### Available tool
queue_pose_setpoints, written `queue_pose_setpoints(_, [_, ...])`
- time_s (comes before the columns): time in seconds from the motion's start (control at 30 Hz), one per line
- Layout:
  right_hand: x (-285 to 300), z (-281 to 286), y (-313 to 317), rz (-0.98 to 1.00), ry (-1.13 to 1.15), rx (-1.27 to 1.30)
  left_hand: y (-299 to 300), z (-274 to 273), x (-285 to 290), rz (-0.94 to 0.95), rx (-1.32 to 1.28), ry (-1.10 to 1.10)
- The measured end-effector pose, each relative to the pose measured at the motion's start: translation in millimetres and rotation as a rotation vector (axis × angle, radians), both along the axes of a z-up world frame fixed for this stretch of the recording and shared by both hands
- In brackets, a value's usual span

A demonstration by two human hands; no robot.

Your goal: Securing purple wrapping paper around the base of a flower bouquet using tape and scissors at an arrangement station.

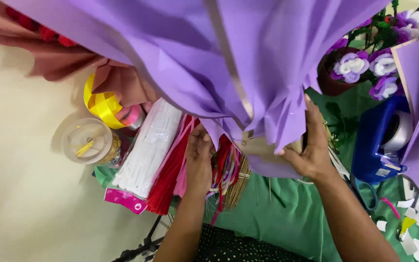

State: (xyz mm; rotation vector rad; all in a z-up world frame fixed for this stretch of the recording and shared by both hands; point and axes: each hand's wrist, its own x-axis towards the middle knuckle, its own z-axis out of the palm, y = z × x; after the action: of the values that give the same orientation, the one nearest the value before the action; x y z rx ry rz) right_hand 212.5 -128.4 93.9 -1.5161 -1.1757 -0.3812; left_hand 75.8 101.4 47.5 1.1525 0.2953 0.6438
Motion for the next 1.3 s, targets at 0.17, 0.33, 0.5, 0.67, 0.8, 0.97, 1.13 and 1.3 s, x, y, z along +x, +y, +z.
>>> queue_pose_setpoints(0.17, [21,-28,3,0.065,0.120,-0.039,-12,11,0,-0.042,-0.007,0.052])
queue_pose_setpoints(0.33, [20,-35,17,-0.008,0.205,-0.122,-12,13,-1,-0.087,-0.014,0.107])
queue_pose_setpoints(0.5, [23,-50,24,-0.012,0.250,-0.147,-11,-13,6,-0.097,0.019,0.090])
queue_pose_setpoints(0.67, [24,-56,25,-0.012,0.268,-0.118,-13,-56,25,-0.115,0.002,0.105])
queue_pose_setpoints(0.8, [24,-59,26,-0.040,0.251,-0.116,-42,14,27,-0.152,0.234,0.066])
queue_pose_setpoints(0.97, [21,-53,18,-0.065,0.211,-0.243,-40,-6,29,-0.189,0.361,0.116])
queue_pose_setpoints(1.13, [16,-35,12,-0.013,0.209,-0.428,-35,-1,20,-0.182,0.387,0.088])
queue_pose_setpoints(1.3, [16,-35,1,0.023,0.196,-0.448,-29,-2,13,-0.176,0.358,0.084])
